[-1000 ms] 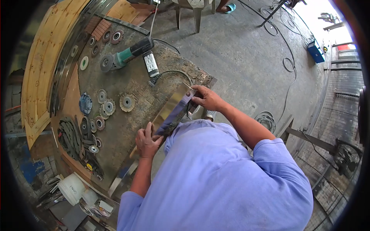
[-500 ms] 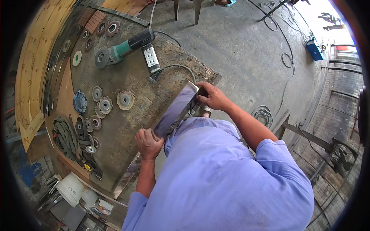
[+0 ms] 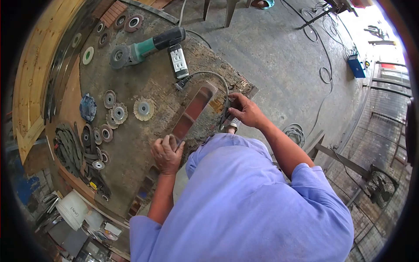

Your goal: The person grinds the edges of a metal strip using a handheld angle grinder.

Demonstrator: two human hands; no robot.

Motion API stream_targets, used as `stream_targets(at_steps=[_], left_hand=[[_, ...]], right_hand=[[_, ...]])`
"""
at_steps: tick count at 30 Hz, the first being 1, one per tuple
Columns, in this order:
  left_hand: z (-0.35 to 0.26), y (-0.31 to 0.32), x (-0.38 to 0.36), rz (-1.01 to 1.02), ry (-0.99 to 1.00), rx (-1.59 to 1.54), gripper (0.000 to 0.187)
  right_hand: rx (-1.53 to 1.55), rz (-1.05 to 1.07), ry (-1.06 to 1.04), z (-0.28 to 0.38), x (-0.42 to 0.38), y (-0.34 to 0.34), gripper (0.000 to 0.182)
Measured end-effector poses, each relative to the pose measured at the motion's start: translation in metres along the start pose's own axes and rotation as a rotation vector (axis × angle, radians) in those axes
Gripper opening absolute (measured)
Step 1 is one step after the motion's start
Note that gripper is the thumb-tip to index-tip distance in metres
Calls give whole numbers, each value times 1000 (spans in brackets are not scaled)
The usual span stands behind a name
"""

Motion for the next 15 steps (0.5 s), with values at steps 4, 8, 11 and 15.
stream_targets(at_steps=[4,8,11,15], left_hand=[[-2,1,6,71,-23,24,72],[0,1,8,151,-57,-10,71],[-2,1,8,168,-69,-29,70],[-2,2,8,155,-76,-44,68]], right_hand=[[-6,-22,188,15,7,2,53],[-141,-152,261,24,20,12,46],[-137,-219,332,17,23,18,42],[-32,-319,315,23,7,30,35]])
Point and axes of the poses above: each hand's wrist, its own x-axis towards the middle knuckle, its own y-axis out of the palm, z = x × y, the point moved 3 cm from there along x, towards the middle knuckle, and after that the axes turned 15 degrees about z, right-handed, at the moved point
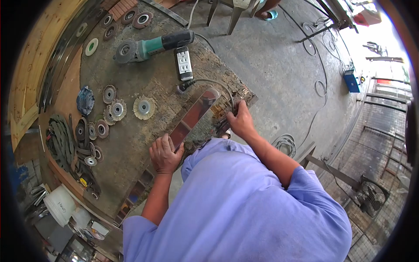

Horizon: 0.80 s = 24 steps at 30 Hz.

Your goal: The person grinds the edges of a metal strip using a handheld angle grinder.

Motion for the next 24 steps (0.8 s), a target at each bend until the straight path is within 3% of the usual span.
stream_targets(at_steps=[3,4,7,10,13,15,17,19,21,22,23,24], left_hand=[[-1,-2,0,-12,-10,-8,67],[-2,-3,0,-15,-16,-11,66],[-2,-3,0,8,-38,-22,65],[-3,-2,0,15,-66,5,65],[-3,-2,1,0,-61,-24,65],[-4,-1,0,-22,-61,-4,65],[-3,-2,1,-30,-64,6,65],[-6,-5,0,-17,-69,-2,64],[-6,-10,-3,-14,-81,-64,63],[-5,-2,1,-33,-36,-99,63],[0,14,2,-82,-29,-104,60],[2,19,3,-81,-66,-73,60]], right_hand=[[240,117,-142,-9,-18,9,31],[394,261,-262,-10,-19,13,26],[512,482,-253,-10,-44,-7,24],[554,555,-246,-35,-60,-21,28],[331,345,-232,-36,-55,-71,29],[5,203,-313,-18,-37,-113,24],[-189,50,-592,26,-19,-147,21],[-460,30,-687,85,-4,-172,25],[-573,24,-908,142,13,-182,27],[-625,-11,-920,162,28,-183,31],[-667,-79,-1084,190,29,-178,37],[-717,9,-1023,226,29,-170,37]])
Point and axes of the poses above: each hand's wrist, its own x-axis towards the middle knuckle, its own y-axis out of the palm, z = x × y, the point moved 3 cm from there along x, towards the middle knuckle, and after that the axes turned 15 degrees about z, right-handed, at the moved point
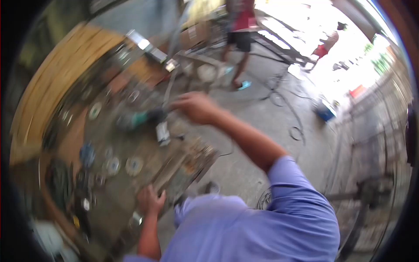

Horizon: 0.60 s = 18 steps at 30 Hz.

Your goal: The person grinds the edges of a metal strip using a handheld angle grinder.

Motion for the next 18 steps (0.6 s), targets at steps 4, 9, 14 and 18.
stream_targets(at_steps=[4,9,14,18], left_hand=[[-9,-17,-1,50,-10,58,65],[-6,-9,0,-45,35,80,65],[-26,-55,3,195,26,-126,52],[-15,-37,-6,205,-67,-143,68]], right_hand=[[95,-276,-242,70,97,21,25],[101,-198,-142,111,155,103,27],[-94,84,-139,113,61,192,63],[-81,501,-299,130,-13,229,79]])
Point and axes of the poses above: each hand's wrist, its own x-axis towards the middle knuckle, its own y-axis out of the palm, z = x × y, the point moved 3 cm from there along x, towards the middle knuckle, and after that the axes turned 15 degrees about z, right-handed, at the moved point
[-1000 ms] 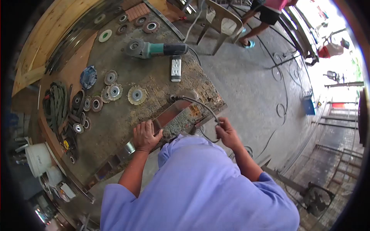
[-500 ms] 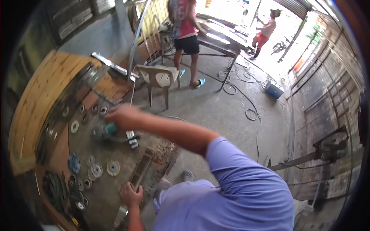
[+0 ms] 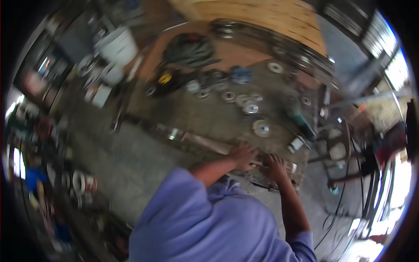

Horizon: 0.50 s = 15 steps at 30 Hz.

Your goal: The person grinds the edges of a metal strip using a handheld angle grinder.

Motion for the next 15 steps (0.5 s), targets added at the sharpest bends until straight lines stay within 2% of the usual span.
stream_targets(at_steps=[1,4,7,8,11,14,15], left_hand=[[2,-1,3,-2,4,52,68],[7,-5,-6,-73,64,1,67],[19,16,0,-223,154,-130,66],[24,17,-4,-280,193,-190,66],[65,19,-42,-312,112,-88,67],[141,-2,-121,-77,-27,7,77],[172,-6,-145,-11,-105,27,75]], right_hand=[[-91,-55,-13,2,-7,6,79],[1,-83,26,-1,-6,11,81],[-82,-32,267,7,6,19,82],[-144,-18,274,4,11,24,82],[-161,0,283,4,13,23,82],[-202,-36,286,3,14,26,83],[-200,-37,297,2,16,27,83]])
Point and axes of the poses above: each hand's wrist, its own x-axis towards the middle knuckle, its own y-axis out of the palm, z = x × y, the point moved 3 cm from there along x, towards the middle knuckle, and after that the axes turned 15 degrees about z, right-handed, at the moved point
